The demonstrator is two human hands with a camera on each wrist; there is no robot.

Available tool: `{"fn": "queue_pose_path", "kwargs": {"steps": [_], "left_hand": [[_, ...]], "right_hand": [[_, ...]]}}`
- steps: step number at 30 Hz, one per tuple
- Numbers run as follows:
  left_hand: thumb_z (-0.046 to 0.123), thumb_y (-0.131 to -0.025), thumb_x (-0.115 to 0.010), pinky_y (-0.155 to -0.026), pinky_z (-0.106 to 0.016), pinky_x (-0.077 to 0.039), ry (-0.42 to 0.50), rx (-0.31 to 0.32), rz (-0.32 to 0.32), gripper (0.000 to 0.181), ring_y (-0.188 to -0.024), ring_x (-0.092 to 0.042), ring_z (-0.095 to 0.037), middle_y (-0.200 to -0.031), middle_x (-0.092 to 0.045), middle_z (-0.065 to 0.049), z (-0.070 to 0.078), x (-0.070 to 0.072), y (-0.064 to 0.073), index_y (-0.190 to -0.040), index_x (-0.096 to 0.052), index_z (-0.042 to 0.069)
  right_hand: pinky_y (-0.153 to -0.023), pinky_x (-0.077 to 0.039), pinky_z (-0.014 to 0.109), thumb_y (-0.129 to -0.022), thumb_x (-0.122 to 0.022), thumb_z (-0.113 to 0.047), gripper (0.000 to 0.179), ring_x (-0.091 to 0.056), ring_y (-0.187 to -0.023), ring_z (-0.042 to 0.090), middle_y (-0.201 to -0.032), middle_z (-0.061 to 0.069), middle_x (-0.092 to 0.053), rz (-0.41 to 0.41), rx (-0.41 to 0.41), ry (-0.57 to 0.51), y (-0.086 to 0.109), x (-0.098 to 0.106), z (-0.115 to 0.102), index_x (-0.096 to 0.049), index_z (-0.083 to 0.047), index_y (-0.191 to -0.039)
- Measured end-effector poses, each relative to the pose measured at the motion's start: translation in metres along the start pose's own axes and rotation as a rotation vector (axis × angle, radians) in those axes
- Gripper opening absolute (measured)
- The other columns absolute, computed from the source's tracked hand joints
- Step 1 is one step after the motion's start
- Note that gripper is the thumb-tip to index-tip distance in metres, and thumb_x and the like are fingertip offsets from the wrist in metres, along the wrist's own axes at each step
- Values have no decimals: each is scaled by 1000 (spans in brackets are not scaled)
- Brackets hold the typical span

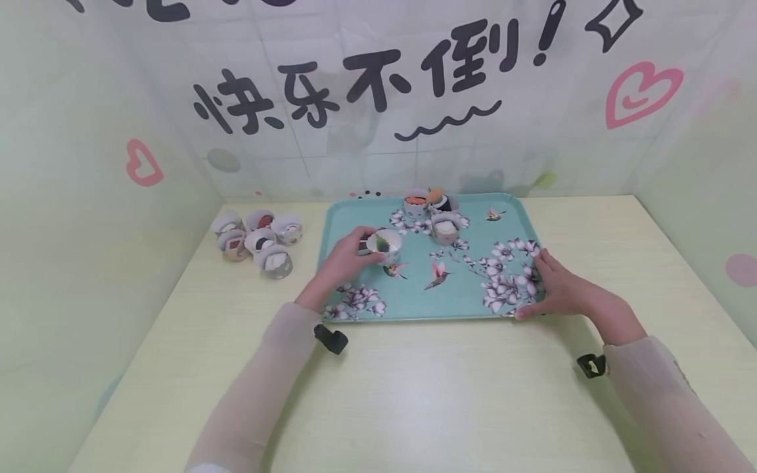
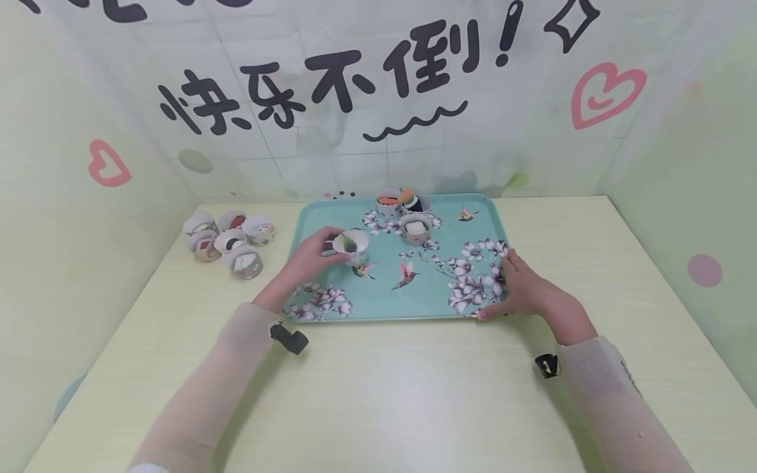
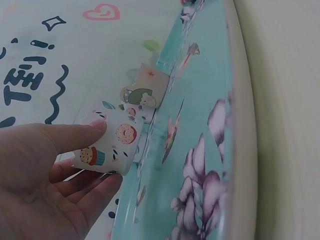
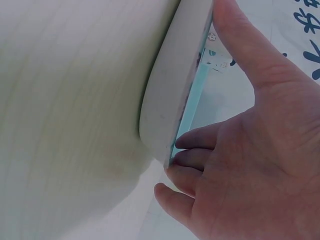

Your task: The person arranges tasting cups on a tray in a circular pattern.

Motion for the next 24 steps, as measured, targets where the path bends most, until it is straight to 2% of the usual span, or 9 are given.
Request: {"fn": "queue_pose_path", "kwargs": {"steps": [9,24], "left_hand": [[22,-95,-69,-112,-43,-46,-22,-20,-59,56,-136,-51,-31,-146,-52,-15,17,-19,-12,-143,-45,6],[27,-95,-69,-112,-44,-46,-92,-9,-95,57,-136,-51,-29,-147,-52,-13,34,-47,-31,-144,-46,9]], "right_hand": [[-117,-13,71,-70,-86,-52,140,4,-146,59,-156,42,13,-9,0,-23,1,0,1,4,19,-150],[-117,-13,71,-71,-86,-52,139,3,-146,59,-156,42,12,-4,5,-11,0,-1,2,3,19,-150]]}}
Point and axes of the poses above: each hand's wrist, its own y-axis away from the middle knuckle, its own x-axis out of the back of the hand, z = x × y, the point moved 5 cm from there along -y, towards the middle knuckle
